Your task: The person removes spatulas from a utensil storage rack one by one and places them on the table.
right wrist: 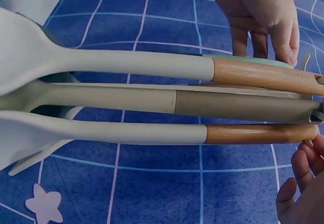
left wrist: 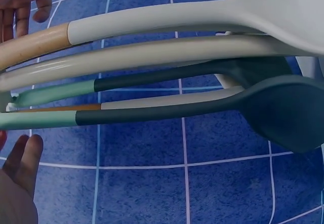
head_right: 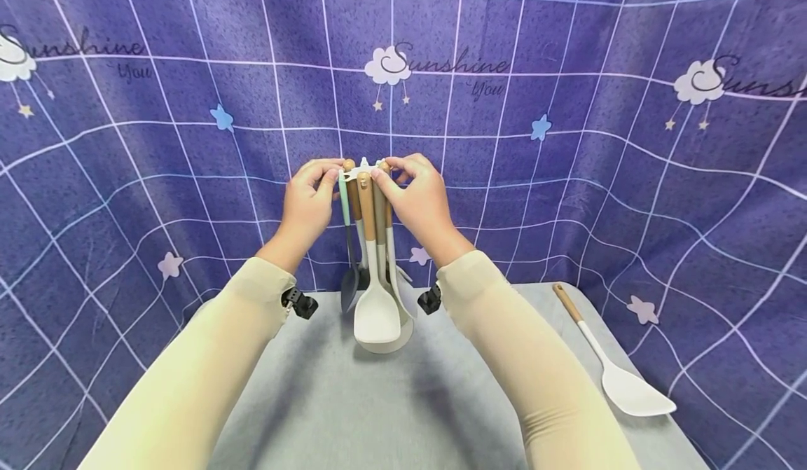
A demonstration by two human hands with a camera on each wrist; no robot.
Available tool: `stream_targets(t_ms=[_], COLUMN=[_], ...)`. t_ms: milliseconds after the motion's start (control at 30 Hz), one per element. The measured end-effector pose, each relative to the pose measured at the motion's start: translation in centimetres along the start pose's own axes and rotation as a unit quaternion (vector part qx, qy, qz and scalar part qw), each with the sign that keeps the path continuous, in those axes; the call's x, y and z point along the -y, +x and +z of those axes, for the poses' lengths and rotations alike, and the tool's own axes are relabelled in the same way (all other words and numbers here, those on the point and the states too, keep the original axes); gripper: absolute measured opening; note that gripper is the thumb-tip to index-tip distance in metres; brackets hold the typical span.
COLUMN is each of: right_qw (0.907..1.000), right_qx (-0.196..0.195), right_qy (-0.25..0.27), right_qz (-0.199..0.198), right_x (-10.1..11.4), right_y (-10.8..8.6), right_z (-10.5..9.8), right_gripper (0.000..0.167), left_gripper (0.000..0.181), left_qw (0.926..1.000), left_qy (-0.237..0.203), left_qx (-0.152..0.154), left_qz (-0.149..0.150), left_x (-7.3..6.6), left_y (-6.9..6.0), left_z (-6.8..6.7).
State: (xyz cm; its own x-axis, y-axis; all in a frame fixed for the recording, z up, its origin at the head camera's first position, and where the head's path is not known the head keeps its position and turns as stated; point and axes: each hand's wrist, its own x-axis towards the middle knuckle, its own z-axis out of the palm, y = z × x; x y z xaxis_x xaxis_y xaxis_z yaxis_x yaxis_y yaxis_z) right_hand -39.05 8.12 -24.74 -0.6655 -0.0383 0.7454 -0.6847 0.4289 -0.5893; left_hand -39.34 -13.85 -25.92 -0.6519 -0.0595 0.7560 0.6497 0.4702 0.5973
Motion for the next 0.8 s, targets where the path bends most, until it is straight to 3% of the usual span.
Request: stream_targets(t_ms=[300,467,567,700,800], right_qw=[0.9995,0.9994,0.9994,0.9994,0.9992], right_qx=[-0.026,-0.031,-0.026,-0.022,-0.023], right_qy=[-0.012,-0.006,-0.002,0.004,0.008], right_qz=[-0.015,-0.016,-0.021,-0.027,-0.032], right_x=[-0.19,-0.35,-0.49,-0.56,-0.48], right_y=[-0.29,-0.34,-0.40,-0.50,-0.49], right_z=[-0.01,-0.05,0.05,0.12,0.07], right_gripper=[0.038,0.037,0.038,0.039,0.039], left_gripper=[0.029,0.029,0.029,0.028,0.029], left_qw=[0.9983,0.9974,0.9989,0.9992,0.9965], left_qy=[-0.024,-0.033,-0.022,-0.022,-0.024], left_qx=[0.025,0.032,0.022,0.016,0.029], left_qz=[-0.047,-0.056,-0.035,0.030,0.075], left_x=[-0.47,-0.63,-0.61,-0.68,-0.78], left_y=[0.01,0.04,-0.22,-0.43,-0.41], left_z=[0.10,-0.06,-0.20,-0.34,-0.43])
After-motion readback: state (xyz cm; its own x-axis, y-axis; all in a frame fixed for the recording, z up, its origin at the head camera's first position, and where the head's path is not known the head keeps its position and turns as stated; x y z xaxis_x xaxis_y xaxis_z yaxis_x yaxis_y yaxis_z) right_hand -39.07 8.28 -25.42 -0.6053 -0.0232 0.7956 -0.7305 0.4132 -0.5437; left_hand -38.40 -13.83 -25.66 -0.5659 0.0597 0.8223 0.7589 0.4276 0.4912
